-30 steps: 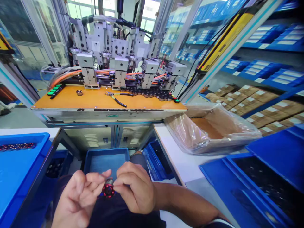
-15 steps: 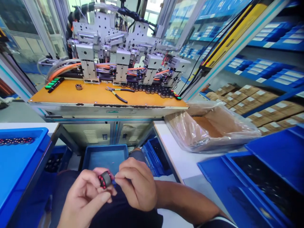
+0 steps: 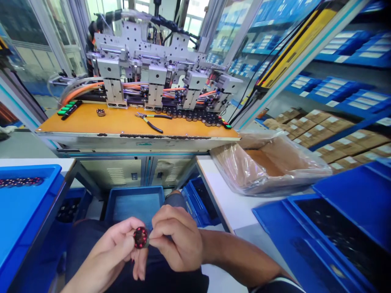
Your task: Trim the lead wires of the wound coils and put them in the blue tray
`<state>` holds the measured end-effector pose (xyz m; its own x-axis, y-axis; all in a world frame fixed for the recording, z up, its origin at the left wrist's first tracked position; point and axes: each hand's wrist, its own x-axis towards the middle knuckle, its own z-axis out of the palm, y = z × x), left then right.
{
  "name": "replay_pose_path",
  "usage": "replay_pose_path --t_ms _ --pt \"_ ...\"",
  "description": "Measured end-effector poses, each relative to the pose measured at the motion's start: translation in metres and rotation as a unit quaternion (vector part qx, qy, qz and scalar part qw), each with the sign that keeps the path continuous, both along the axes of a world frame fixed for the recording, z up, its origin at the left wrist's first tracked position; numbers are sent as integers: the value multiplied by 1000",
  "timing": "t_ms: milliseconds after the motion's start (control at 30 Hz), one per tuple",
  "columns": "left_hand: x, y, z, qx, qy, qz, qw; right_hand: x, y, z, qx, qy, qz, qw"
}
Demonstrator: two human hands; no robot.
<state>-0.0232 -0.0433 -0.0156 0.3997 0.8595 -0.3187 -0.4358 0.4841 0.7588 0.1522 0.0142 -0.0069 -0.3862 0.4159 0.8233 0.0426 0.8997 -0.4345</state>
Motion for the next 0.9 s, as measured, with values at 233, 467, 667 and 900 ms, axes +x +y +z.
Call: replay_pose_path --t_ms 233,467,667,900 --pt "6 -9 0 70 69 139 985 -2 -4 4 -24 -3 -52 998" --pt "16 -14 8 179 121 278 936 -3 -5 4 -29 -8 -52 998" --pt "17 -16 3 251 237 352 870 -10 -18 4 -142 48 -60 987" --pt "1 -13 -7 283 282 327 856 -17 -23 3 -577 90 153 797"
